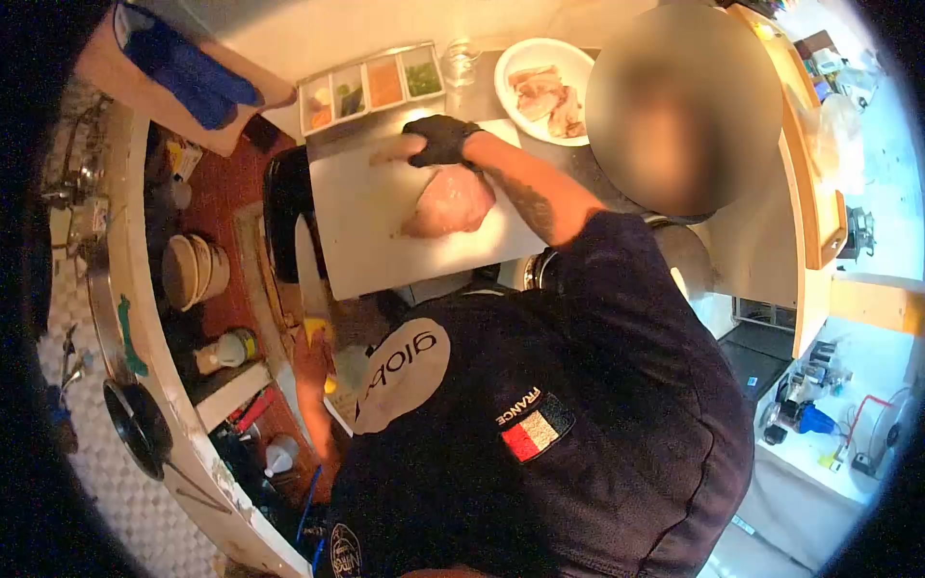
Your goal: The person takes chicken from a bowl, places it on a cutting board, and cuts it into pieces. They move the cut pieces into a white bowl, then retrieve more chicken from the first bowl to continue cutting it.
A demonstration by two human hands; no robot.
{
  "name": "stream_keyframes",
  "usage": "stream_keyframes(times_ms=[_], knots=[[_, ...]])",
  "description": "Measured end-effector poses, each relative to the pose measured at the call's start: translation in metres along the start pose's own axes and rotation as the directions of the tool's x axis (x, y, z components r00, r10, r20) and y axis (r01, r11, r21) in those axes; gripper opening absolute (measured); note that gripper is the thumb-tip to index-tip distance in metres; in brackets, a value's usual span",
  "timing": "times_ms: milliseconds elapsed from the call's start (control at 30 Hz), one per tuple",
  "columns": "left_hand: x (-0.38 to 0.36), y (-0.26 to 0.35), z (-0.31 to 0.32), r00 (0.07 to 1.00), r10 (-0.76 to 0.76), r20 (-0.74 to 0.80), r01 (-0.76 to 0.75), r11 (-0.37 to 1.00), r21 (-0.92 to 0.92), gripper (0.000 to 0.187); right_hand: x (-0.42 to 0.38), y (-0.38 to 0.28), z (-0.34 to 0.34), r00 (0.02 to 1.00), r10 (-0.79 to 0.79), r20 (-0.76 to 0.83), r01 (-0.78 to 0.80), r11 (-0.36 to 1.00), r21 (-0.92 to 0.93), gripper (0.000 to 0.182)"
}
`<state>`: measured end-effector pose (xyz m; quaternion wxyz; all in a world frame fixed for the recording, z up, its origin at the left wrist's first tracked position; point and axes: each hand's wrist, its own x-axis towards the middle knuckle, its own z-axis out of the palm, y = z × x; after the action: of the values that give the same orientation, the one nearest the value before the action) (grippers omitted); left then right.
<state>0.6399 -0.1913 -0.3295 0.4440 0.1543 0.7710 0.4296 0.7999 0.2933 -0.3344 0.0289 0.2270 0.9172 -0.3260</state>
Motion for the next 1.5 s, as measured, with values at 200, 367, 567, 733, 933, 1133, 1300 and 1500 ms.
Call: stream_keyframes(times_ms=[200, 367, 567, 733, 933, 1133, 1300, 1500], knots=[[-0.016, -0.012, 0.006, 0.994, -0.028, -0.108, 0.021, 0.997, -0.072, 0.02, -0.073, 0.078, -0.09, 0.892, 0.313, -0.325, -0.094, 0.834, 0.544, 0.06], [0.002, 0.003, 0.022, 0.993, 0.019, -0.115, -0.026, 0.998, -0.062, 0.017, -0.108, 0.178, -0.108, 0.741, 0.533, -0.407, -0.015, 0.62, 0.784, 0.061], [0.018, 0.045, 0.032, 0.999, 0.005, 0.036, -0.011, 0.987, 0.162, 0.02, -0.131, 0.198, -0.087, 0.38, 0.742, -0.552, -0.487, 0.668, 0.563, 0.091], [0.046, 0.059, 0.014, 0.97, 0.098, 0.221, -0.203, 0.828, 0.523, 0.023, -0.114, 0.11, -0.014, 0.538, 0.253, -0.804, -0.119, 0.967, 0.224, 0.064], [0.047, 0.064, 0.032, 0.875, 0.346, 0.339, -0.484, 0.606, 0.631, 0.026, -0.109, 0.007, 0.079, 0.723, 0.132, -0.679, -0.007, 0.983, 0.184, 0.062], [0.06, 0.048, 0.063, 0.912, 0.293, 0.287, -0.409, 0.596, 0.691, 0.031, -0.126, -0.021, 0.115, 0.75, 0.053, -0.66, 0.025, 0.994, 0.108, 0.068], [0.068, 0.046, 0.077, 0.929, 0.259, 0.266, -0.371, 0.61, 0.701, 0.034, -0.129, -0.024, 0.115, 0.76, 0.1, -0.642, -0.033, 0.993, 0.116, 0.067], [0.038, 0.102, 0.091, 0.876, 0.358, 0.324, -0.481, 0.593, 0.646, 0.033, -0.115, -0.025, 0.113, 0.715, 0.057, -0.697, 0.026, 0.994, 0.108, 0.056]])
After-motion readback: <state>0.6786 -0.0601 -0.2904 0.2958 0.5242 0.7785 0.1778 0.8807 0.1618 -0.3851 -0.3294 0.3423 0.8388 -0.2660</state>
